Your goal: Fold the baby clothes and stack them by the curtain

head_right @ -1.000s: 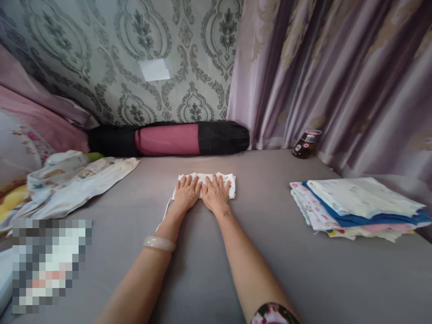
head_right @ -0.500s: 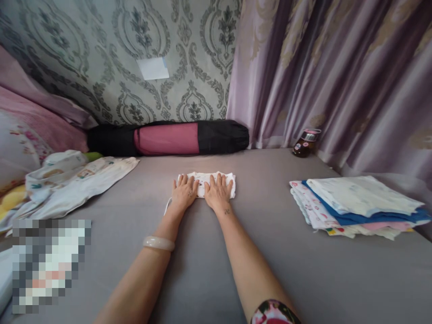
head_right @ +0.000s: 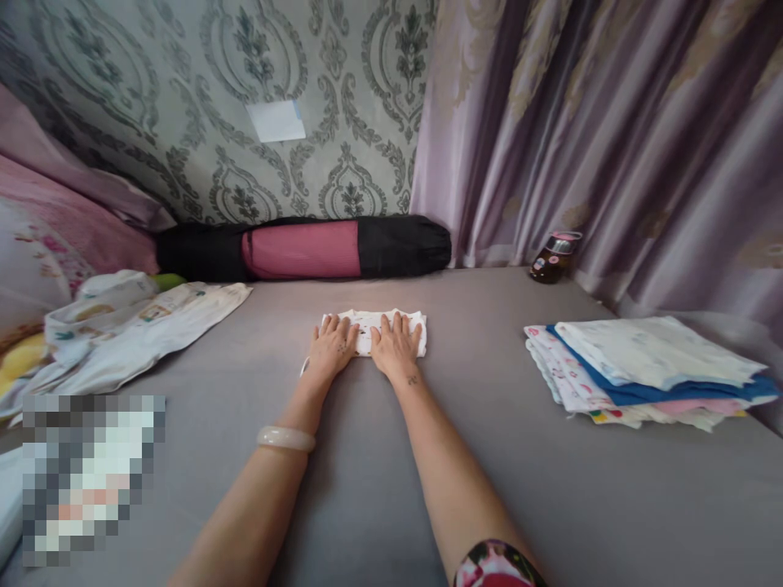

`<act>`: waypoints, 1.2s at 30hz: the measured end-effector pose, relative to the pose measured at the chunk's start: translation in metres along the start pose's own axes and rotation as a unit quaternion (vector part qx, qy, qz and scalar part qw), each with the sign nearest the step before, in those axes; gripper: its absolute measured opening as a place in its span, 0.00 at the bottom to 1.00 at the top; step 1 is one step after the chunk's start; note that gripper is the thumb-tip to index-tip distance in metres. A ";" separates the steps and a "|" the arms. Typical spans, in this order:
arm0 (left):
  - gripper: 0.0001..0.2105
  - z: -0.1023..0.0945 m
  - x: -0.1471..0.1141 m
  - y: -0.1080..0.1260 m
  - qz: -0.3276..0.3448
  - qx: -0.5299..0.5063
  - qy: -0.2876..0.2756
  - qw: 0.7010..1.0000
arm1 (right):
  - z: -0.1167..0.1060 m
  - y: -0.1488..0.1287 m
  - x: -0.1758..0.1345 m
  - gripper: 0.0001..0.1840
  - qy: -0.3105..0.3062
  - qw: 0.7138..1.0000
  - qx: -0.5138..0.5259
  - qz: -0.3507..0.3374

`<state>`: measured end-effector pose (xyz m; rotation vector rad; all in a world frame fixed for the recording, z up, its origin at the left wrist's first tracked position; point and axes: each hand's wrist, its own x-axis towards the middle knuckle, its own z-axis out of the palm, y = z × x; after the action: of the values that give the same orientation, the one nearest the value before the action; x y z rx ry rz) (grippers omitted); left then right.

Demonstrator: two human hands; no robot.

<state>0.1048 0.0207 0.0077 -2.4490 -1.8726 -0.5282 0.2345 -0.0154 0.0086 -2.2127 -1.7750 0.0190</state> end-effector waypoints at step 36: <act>0.22 -0.013 0.005 -0.020 -0.058 -0.036 -0.030 0.997 | -0.014 0.014 0.007 0.31 0.003 0.999 -0.023 0.039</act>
<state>0.0836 0.0285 0.0175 -2.4372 -2.0643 -0.5407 0.2522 -0.0148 0.0195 -2.3103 -1.7021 -0.0098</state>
